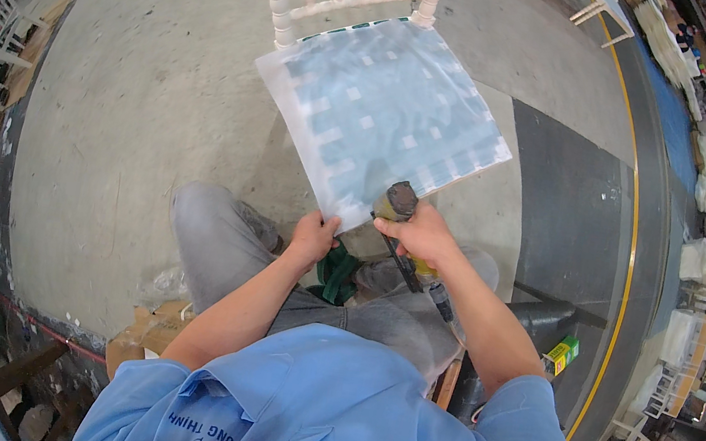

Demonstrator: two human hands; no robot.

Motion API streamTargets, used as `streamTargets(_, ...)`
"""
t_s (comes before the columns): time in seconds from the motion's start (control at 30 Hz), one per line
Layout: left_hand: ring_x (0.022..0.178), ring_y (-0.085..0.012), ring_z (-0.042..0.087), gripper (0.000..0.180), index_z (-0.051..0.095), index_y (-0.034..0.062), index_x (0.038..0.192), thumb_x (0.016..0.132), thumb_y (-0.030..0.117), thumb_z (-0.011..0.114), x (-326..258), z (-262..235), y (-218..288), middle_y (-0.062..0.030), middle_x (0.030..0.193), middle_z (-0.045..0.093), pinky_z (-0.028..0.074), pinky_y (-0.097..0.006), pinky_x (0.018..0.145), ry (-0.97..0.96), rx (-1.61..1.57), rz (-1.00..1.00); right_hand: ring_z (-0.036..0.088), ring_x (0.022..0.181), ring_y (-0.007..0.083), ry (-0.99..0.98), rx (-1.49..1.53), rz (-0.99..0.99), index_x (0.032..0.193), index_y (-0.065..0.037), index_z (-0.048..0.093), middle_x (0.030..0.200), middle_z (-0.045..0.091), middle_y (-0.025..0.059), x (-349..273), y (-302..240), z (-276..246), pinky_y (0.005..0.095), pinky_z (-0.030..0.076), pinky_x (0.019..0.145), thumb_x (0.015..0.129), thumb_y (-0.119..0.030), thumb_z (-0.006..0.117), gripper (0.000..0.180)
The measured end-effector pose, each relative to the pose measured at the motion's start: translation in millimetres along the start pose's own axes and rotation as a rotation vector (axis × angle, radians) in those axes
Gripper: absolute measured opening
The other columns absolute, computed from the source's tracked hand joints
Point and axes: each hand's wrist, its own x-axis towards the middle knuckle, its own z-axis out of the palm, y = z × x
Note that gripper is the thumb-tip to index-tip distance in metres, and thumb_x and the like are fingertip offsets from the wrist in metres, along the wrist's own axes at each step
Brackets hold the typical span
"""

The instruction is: The person weaves green plastic strips into the seat of a white wooden chair, securing them with a staple gun. They then place a white fabric sheet over the woven seat and staple it in place.

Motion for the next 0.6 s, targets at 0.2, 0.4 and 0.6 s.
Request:
streamTargets(0.2, 0.077, -0.0193, 0.071, 0.035, 0.067, -0.0064, 0.126, 0.108, 0.022, 0.062, -3.0, 2.7, 13.7, -0.0152, 0.108, 0.074, 0.057, -0.034, 0.066, -0.038, -0.116, -0.040, 0.061, 0.057, 0.0154, 0.044, 0.001, -0.018, 0.116, 0.003, 0.070, 0.093, 0.073, 0.0075, -4.5, 10.0, -9.2, 0.0336, 0.050, 0.051, 0.091, -0.028, 0.087, 0.043)
streamTargets(0.4, 0.090, -0.0242, 0.075, 0.038, 0.064, -0.0012, 0.131, 0.107, 0.028, 0.064, 0.8, -9.8, 9.8, -0.0156, 0.116, 0.074, 0.057, -0.039, 0.072, -0.188, -0.253, -0.166, 0.064, 0.063, 0.0144, 0.320, 0.375, -0.198, 0.120, 0.000, 0.069, 0.097, 0.072, 0.0050, -97.5, 21.8, -83.2, 0.0321, 0.053, 0.056, 0.094, -0.026, 0.086, 0.040)
streamTargets(0.6, 0.099, -0.0307, 0.076, 0.041, 0.055, 0.0050, 0.138, 0.110, 0.034, 0.062, 2.2, -31.7, 21.6, -0.0121, 0.122, 0.070, 0.058, -0.047, 0.086, -0.283, -0.293, -0.247, 0.068, 0.065, 0.0162, 0.851, 0.758, -0.380, 0.129, -0.003, 0.064, 0.103, 0.071, 0.0097, -276.4, 41.7, -188.5, 0.0313, 0.055, 0.056, 0.102, -0.036, 0.076, 0.044)
